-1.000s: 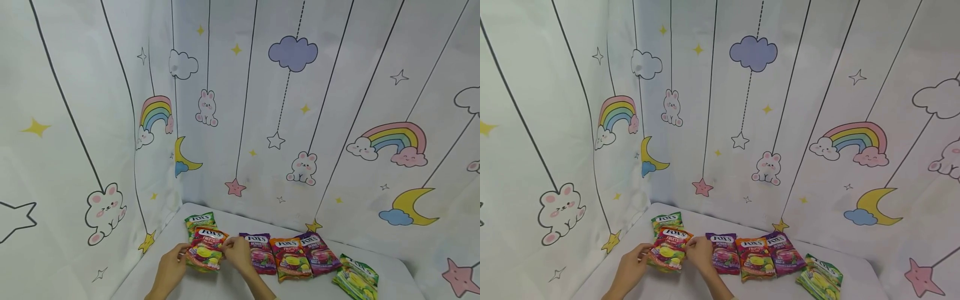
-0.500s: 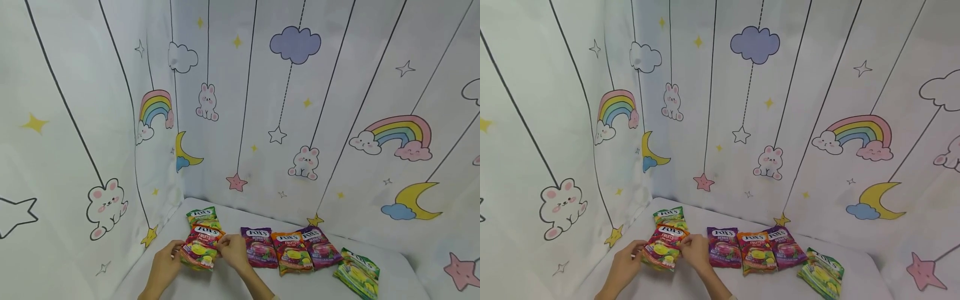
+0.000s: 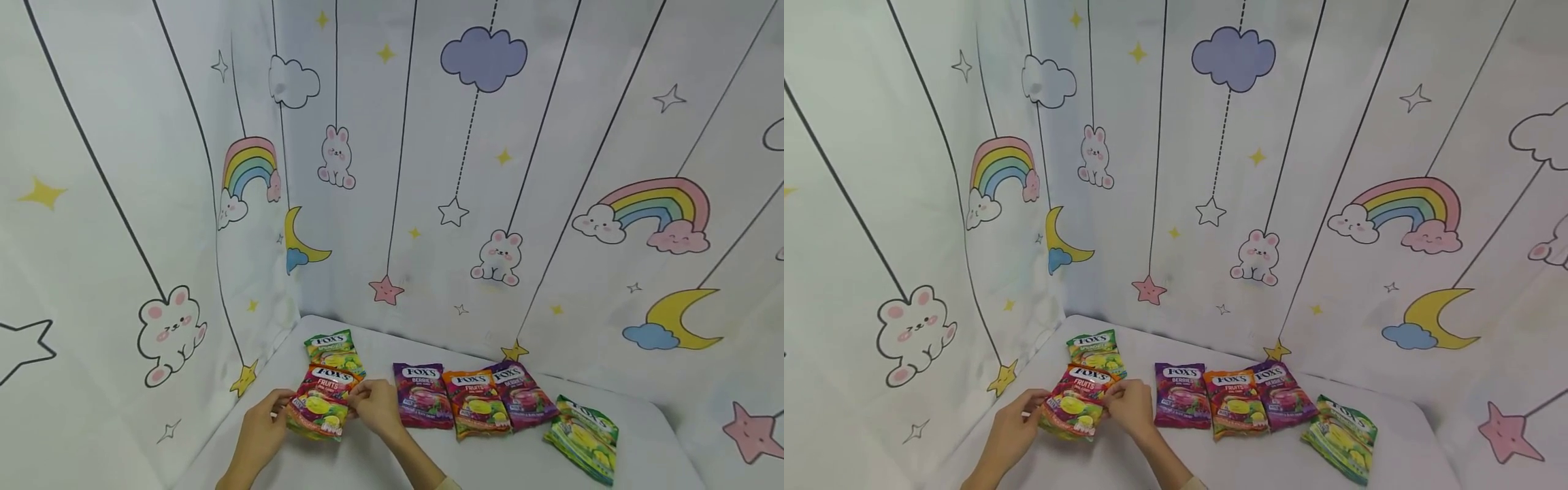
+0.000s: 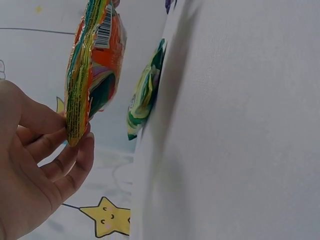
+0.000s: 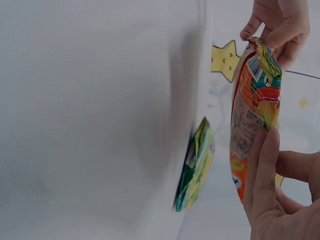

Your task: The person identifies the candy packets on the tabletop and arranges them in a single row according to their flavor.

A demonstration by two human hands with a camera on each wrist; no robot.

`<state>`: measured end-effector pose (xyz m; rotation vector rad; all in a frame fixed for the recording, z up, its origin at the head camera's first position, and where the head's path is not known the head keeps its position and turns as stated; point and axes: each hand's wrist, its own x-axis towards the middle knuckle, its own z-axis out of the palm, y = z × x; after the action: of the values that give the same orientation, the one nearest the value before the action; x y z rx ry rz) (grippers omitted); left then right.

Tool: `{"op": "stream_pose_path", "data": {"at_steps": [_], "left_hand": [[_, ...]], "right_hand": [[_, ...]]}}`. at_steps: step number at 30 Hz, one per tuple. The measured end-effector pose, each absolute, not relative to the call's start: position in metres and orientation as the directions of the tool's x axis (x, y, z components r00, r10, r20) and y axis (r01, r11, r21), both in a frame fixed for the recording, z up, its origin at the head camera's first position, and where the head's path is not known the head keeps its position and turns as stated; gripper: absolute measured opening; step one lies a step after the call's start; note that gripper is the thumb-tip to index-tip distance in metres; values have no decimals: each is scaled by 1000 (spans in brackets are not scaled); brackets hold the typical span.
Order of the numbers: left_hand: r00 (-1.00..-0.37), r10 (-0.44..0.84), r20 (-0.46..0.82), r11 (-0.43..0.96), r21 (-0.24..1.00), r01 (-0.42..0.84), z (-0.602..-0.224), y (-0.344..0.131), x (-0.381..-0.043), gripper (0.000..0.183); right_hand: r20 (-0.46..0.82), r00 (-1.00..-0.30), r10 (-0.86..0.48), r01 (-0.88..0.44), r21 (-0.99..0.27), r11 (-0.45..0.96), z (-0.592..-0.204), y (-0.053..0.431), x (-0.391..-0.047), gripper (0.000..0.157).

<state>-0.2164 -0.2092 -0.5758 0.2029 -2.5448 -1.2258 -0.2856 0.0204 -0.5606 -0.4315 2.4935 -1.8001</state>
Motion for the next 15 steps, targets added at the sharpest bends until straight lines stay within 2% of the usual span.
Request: {"op": "stream_pose_path", "data": {"at_steps": [15], "left_hand": [[-946,-267,183,633,773,-29,-577,-217,-206,33]], "right_hand": [[102,-957,-273,-180,-943,279,-564,10,-281,12]]}}
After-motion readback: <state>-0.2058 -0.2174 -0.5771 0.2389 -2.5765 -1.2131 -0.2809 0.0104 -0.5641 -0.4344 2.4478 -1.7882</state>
